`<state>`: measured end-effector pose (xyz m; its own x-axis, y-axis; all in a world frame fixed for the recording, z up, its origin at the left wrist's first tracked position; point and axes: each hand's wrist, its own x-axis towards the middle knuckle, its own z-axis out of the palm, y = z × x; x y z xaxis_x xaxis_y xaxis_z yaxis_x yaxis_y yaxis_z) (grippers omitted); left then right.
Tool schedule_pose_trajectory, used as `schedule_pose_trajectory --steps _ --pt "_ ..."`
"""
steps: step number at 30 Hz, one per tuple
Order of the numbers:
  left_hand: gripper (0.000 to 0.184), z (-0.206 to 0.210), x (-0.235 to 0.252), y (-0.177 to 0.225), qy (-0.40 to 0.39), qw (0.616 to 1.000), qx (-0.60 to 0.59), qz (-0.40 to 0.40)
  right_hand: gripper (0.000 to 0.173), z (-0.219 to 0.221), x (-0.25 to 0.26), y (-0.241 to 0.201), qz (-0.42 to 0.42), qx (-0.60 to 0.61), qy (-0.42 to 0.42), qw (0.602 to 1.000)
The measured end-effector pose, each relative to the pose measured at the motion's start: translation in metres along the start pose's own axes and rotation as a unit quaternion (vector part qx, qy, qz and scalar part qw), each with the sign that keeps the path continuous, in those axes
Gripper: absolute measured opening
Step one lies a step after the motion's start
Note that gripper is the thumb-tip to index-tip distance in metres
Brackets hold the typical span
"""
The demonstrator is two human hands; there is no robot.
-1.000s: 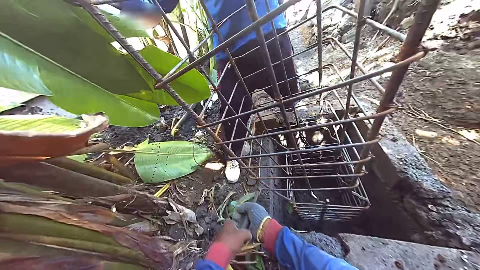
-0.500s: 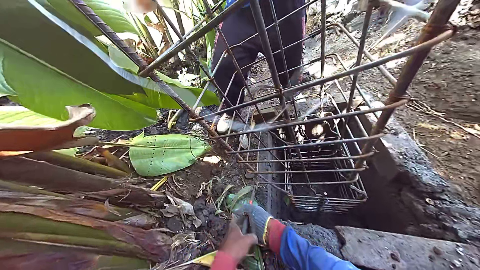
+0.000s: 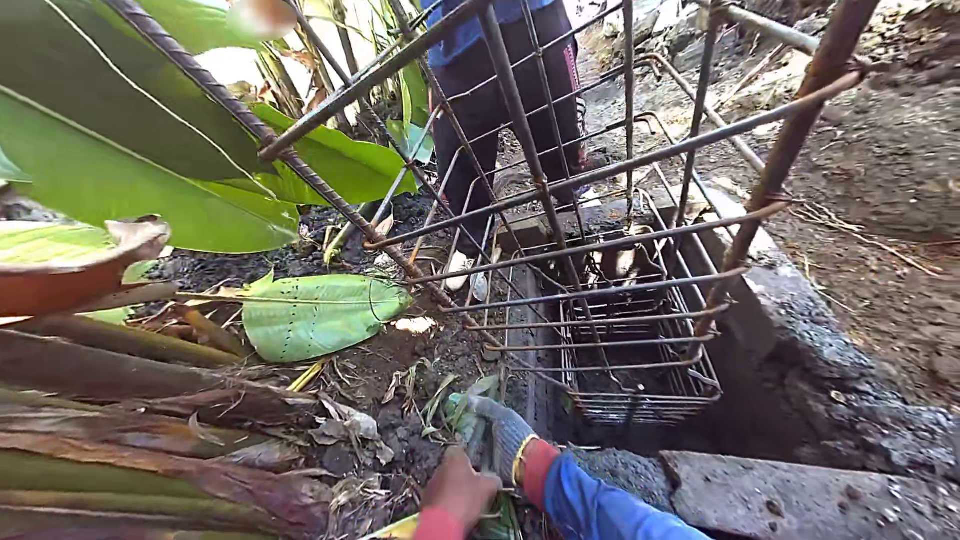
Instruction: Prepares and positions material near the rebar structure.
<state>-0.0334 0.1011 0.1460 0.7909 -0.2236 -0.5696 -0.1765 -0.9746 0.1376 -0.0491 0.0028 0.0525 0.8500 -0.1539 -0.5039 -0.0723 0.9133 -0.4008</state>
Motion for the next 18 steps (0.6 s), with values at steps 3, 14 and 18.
schedule_pose_trajectory --steps 3,14,18 --pt "0.026 -0.008 0.033 -0.029 -0.26 0.863 -0.431 -0.037 0.022 0.005 -0.009 0.0 -0.003 0.055 -0.022 0.998" --pt "0.063 0.002 -0.005 0.033 0.142 0.938 0.316 -0.016 0.042 0.029 0.008 -0.01 -0.012 0.102 0.049 0.994" --pt "0.093 -0.04 0.03 0.003 -0.053 0.989 0.137 0.02 0.044 0.038 0.011 -0.003 -0.032 0.104 0.068 0.992"
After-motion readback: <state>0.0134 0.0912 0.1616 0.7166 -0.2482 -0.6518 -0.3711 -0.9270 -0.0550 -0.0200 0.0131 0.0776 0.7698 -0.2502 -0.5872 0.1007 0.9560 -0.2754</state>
